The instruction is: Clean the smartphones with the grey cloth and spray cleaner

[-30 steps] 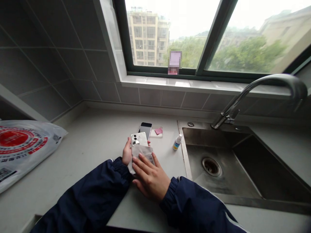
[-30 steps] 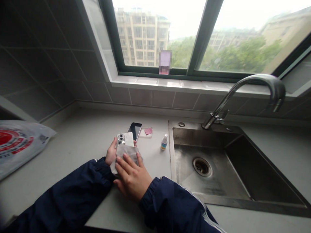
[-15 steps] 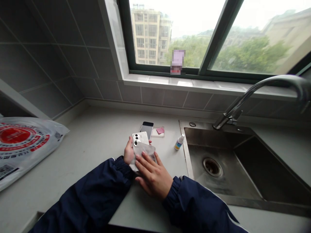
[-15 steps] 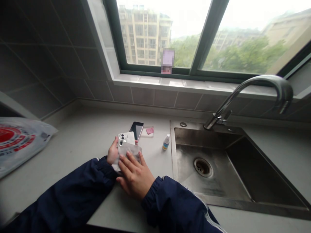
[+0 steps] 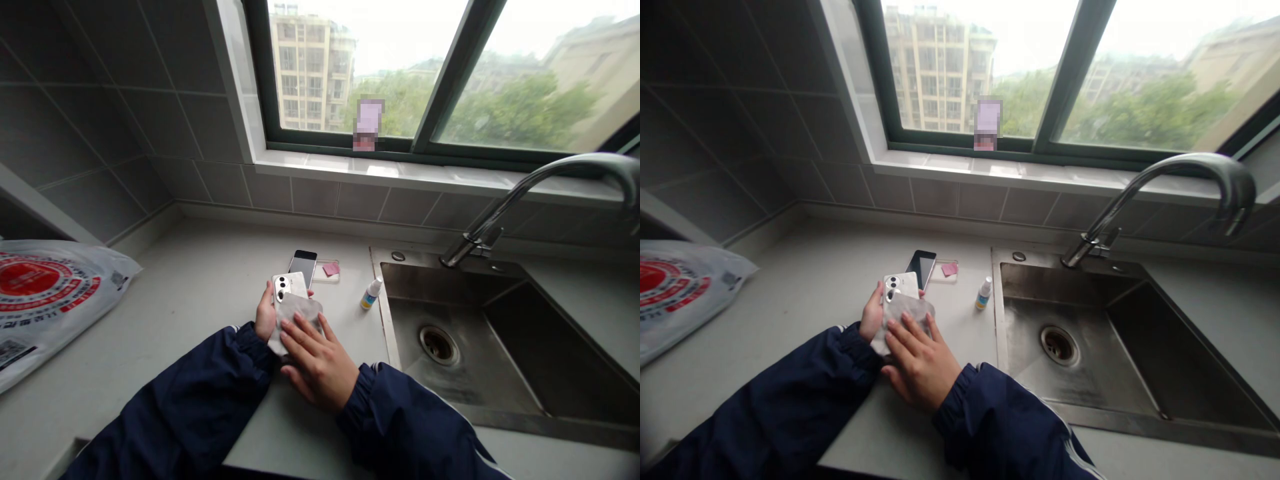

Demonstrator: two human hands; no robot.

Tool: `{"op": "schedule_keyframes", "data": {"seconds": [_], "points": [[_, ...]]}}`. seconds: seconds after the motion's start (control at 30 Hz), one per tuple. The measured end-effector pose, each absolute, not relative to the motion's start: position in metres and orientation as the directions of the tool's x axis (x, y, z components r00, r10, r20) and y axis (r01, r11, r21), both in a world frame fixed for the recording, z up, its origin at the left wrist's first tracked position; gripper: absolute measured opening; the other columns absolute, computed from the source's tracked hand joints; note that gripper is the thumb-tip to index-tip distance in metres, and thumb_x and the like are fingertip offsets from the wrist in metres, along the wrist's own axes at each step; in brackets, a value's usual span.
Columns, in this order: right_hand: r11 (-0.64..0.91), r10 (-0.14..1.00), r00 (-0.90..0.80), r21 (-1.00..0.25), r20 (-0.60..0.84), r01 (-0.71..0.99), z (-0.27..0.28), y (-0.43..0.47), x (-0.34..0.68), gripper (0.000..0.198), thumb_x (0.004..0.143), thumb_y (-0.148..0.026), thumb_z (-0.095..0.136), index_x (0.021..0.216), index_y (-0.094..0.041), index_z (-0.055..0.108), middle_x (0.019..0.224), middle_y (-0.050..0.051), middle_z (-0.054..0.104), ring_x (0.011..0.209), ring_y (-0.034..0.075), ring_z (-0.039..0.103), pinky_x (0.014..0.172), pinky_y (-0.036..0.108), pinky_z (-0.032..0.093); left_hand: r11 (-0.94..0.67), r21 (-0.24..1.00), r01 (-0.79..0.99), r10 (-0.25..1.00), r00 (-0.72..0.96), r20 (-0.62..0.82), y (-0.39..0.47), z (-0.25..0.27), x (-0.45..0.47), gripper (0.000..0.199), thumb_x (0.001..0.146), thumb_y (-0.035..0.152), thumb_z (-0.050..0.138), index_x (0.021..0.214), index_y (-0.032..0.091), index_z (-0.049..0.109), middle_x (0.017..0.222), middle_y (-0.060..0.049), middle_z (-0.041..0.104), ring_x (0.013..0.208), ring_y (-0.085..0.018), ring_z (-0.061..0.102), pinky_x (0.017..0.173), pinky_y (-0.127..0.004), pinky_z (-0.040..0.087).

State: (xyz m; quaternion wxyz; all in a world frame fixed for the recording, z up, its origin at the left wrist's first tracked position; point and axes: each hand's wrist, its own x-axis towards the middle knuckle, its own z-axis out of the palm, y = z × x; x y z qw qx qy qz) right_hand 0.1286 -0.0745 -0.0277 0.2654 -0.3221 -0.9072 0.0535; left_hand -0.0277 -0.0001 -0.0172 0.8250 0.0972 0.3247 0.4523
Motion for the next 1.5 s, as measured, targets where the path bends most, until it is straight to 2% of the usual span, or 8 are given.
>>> {"op": "schedule_keyframes", "data": {"seconds": [0.17, 0.4, 0.53, 0.63, 0.8, 1.03, 1.3, 1.5], "points": [[0.815, 0.576, -0.689, -0.249, 0.441, 0.523, -0.028, -0.075, 0.129, 0.047, 0.099, -0.032, 0.049, 0.143, -0.015, 0.049, 0.154, 0.008, 0.045, 0.149, 0.025, 0.028, 0.125, 0.051, 0.006, 0.592, 0.464, -0.658, 0.796, 0.391, -0.461, 0.001, -0.018, -0.031, 0.09, 0.093, 0.07, 0.018, 0.126, -0.002, 0.061, 0.089, -0.025, 0.073, 0.078, -0.035, 0.072, 0.081, -0.051, 0.054], [0.721, 0.677, -0.562, -0.276, 0.475, 0.635, -0.027, -0.069, 0.133, 0.048, 0.098, -0.03, 0.051, 0.144, -0.015, 0.049, 0.152, 0.012, 0.046, 0.147, 0.027, 0.034, 0.124, 0.052, 0.015, 0.561, 0.431, -0.707, 0.815, 0.381, -0.437, -0.001, -0.015, -0.023, 0.086, 0.094, 0.067, 0.019, 0.13, 0.0, 0.06, 0.095, -0.024, 0.073, 0.09, -0.036, 0.071, 0.089, -0.049, 0.053], [0.788, 0.612, -0.67, -0.264, 0.419, 0.556, -0.025, -0.077, 0.13, 0.053, 0.1, -0.039, 0.049, 0.147, -0.014, 0.045, 0.157, 0.009, 0.039, 0.149, 0.028, 0.027, 0.125, 0.051, 0.012, 0.544, 0.463, -0.7, 0.831, 0.373, -0.413, -0.002, -0.024, -0.026, 0.086, 0.094, 0.068, 0.024, 0.124, -0.002, 0.063, 0.093, -0.024, 0.073, 0.084, -0.033, 0.072, 0.083, -0.046, 0.054], [0.815, 0.578, -0.702, -0.253, 0.416, 0.521, -0.023, -0.081, 0.127, 0.053, 0.1, -0.039, 0.049, 0.147, -0.015, 0.045, 0.156, 0.009, 0.041, 0.149, 0.026, 0.028, 0.125, 0.049, 0.012, 0.523, 0.477, -0.707, 0.849, 0.384, -0.363, -0.001, -0.029, -0.03, 0.086, 0.093, 0.07, 0.027, 0.121, -0.003, 0.064, 0.092, -0.025, 0.073, 0.08, -0.031, 0.072, 0.08, -0.044, 0.055], [0.753, 0.645, -0.592, -0.271, 0.482, 0.6, -0.023, -0.073, 0.132, 0.046, 0.099, -0.031, 0.051, 0.143, -0.015, 0.051, 0.15, 0.012, 0.049, 0.144, 0.025, 0.039, 0.124, 0.049, 0.019, 0.543, 0.477, -0.691, 0.836, 0.387, -0.39, -0.001, -0.024, -0.028, 0.089, 0.092, 0.07, 0.021, 0.122, -0.001, 0.064, 0.091, -0.024, 0.073, 0.084, -0.035, 0.071, 0.084, -0.049, 0.054], [0.742, 0.641, -0.533, -0.268, 0.552, 0.615, -0.031, -0.065, 0.14, 0.045, 0.096, -0.038, 0.059, 0.134, -0.013, 0.059, 0.145, 0.013, 0.055, 0.139, 0.03, 0.047, 0.118, 0.05, 0.034, 0.403, 0.482, -0.778, 0.9, 0.24, -0.364, -0.005, -0.013, -0.021, 0.085, 0.093, 0.069, 0.019, 0.121, 0.003, 0.065, 0.094, -0.022, 0.074, 0.094, -0.037, 0.07, 0.088, -0.051, 0.053], [0.799, 0.563, -0.511, -0.271, 0.649, 0.536, -0.034, -0.066, 0.139, 0.038, 0.096, -0.016, 0.054, 0.133, -0.016, 0.06, 0.141, 0.009, 0.059, 0.141, 0.026, 0.045, 0.112, 0.046, 0.046, 0.288, 0.522, -0.803, 0.93, 0.103, -0.354, 0.004, -0.015, -0.033, 0.081, 0.094, 0.066, 0.019, 0.108, 0.002, 0.067, 0.089, -0.022, 0.072, 0.08, -0.034, 0.071, 0.08, -0.049, 0.055], [0.777, 0.593, -0.423, -0.351, 0.685, 0.523, -0.028, -0.066, 0.141, 0.043, 0.091, -0.008, 0.058, 0.132, -0.018, 0.06, 0.135, 0.009, 0.064, 0.133, 0.026, 0.053, 0.108, 0.044, 0.05, 0.335, 0.508, -0.793, 0.938, 0.231, -0.258, -0.001, -0.015, -0.028, 0.085, 0.09, 0.075, 0.021, 0.107, 0.006, 0.067, 0.098, -0.021, 0.072, 0.089, -0.037, 0.071, 0.084, -0.053, 0.054]]}}
